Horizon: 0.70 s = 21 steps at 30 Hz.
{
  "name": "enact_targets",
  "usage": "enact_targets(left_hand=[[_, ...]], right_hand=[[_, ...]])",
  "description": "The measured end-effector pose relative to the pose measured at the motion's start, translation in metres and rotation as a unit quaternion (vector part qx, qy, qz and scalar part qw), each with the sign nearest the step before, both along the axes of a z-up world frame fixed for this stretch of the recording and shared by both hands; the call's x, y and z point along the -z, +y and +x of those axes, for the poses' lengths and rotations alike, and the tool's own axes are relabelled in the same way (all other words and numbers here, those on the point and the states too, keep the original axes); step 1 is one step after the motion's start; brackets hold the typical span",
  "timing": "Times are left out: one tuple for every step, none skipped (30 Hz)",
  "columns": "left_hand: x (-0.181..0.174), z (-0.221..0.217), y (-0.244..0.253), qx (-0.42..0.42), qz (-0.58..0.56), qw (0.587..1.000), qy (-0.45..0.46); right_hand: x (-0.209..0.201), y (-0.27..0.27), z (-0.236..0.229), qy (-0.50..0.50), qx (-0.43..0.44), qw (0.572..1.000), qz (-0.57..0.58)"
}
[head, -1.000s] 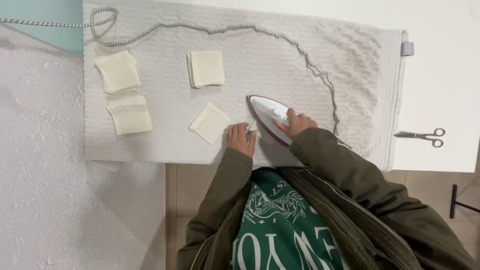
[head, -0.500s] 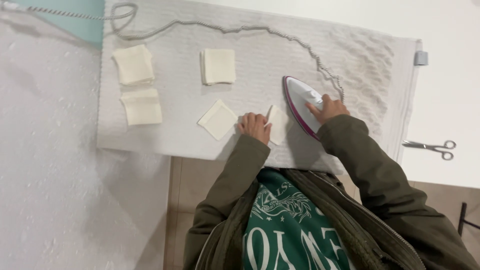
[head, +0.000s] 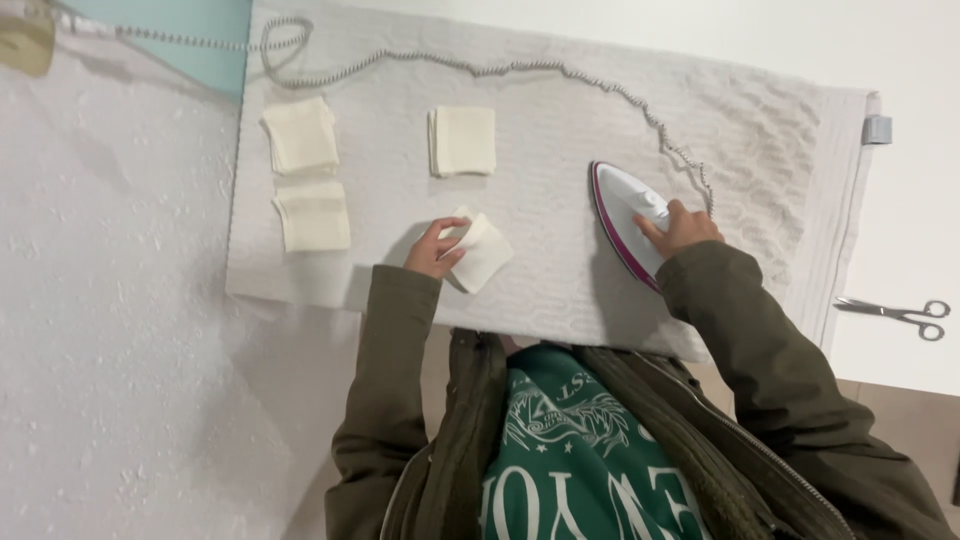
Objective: Ironing small squares of white fabric on a table.
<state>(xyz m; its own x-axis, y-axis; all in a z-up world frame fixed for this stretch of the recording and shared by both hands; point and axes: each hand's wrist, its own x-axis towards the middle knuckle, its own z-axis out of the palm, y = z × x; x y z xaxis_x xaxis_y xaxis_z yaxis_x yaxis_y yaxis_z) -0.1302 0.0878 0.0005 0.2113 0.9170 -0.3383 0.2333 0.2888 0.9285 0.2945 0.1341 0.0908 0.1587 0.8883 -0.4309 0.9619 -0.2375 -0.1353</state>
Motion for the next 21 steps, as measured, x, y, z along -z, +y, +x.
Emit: enact_targets(left_hand=[[0.007,-0.006,0.002,0.004,0.0,1.0,0.0],[0.015,-0.011,0.003,-0.004,-0.016,0.999,-0.03],[0.024,-0.017,0.002,-0.014,-0.035,0.998,-0.06],[0.027,-0.017,-0.001,-0.012,-0.037,0.997,-0.06],[0.029,-0.018,0.001,-0.028,-0.044,0.997,-0.049],[0.032,-0.019,0.002,-0.044,-0.051,0.997,-0.038],[0.036,-0.019,0.004,-0.043,-0.051,0.997,-0.038],[0.04,-0.02,0.005,-0.045,-0.03,0.998,-0.018],[0.044,-0.02,0.003,-0.049,-0.011,0.999,0.002],[0.038,-0.019,0.0,-0.05,-0.012,0.999,0.002],[0.033,-0.017,0.002,-0.06,0.01,0.998,0.02],[0.027,-0.016,0.005,-0.069,0.031,0.996,0.039],[0.023,-0.012,0.009,-0.065,0.032,0.997,0.039],[0.02,-0.008,0.014,-0.072,0.05,0.995,0.057],[0.017,-0.002,0.013,-0.083,0.065,0.992,0.074],[0.015,0.001,0.012,-0.084,0.063,0.992,0.074],[0.013,0.004,0.013,-0.098,0.062,0.99,0.082],[0.01,0.007,0.014,-0.113,0.06,0.988,0.091],[0.014,0.006,0.017,-0.11,0.062,0.988,0.09],[0.017,0.005,0.02,-0.13,0.053,0.985,0.104],[0.02,0.005,0.02,-0.15,0.041,0.981,0.117]], right_hand=[[-0.005,0.0,-0.003,0.0,0.004,1.0,0.0],[-0.01,-0.001,-0.005,0.006,0.011,1.0,-0.001],[-0.015,-0.002,-0.008,0.012,0.016,1.0,-0.003],[-0.016,-0.005,-0.008,0.011,0.018,1.0,-0.006],[-0.017,-0.004,-0.009,0.012,0.02,1.0,-0.009],[-0.019,-0.003,-0.01,0.013,0.022,1.0,-0.013],[-0.018,-0.002,-0.01,0.014,0.023,1.0,-0.012],[-0.018,-0.002,-0.01,0.021,0.028,0.999,-0.017],[-0.017,-0.002,-0.009,0.029,0.03,0.999,-0.024],[-0.018,-0.003,-0.01,0.029,0.03,0.999,-0.025],[-0.018,-0.002,-0.011,0.023,0.029,0.999,-0.024],[-0.019,-0.002,-0.011,0.018,0.028,0.999,-0.023],[-0.02,-0.002,-0.011,0.018,0.031,0.999,-0.022],[-0.02,-0.002,-0.012,0.018,0.03,0.999,-0.017],[-0.02,-0.003,-0.012,0.016,0.024,0.999,-0.015],[-0.019,-0.005,-0.011,0.016,0.023,0.999,-0.017],[-0.018,-0.004,-0.011,0.017,0.021,1.0,-0.013],[-0.018,-0.003,-0.01,0.019,0.018,1.0,-0.009],[-0.019,-0.002,-0.012,0.019,0.021,1.0,-0.008],[-0.021,-0.001,-0.012,0.018,0.023,1.0,-0.012],[-0.022,-0.002,-0.013,0.017,0.022,0.999,-0.017]])
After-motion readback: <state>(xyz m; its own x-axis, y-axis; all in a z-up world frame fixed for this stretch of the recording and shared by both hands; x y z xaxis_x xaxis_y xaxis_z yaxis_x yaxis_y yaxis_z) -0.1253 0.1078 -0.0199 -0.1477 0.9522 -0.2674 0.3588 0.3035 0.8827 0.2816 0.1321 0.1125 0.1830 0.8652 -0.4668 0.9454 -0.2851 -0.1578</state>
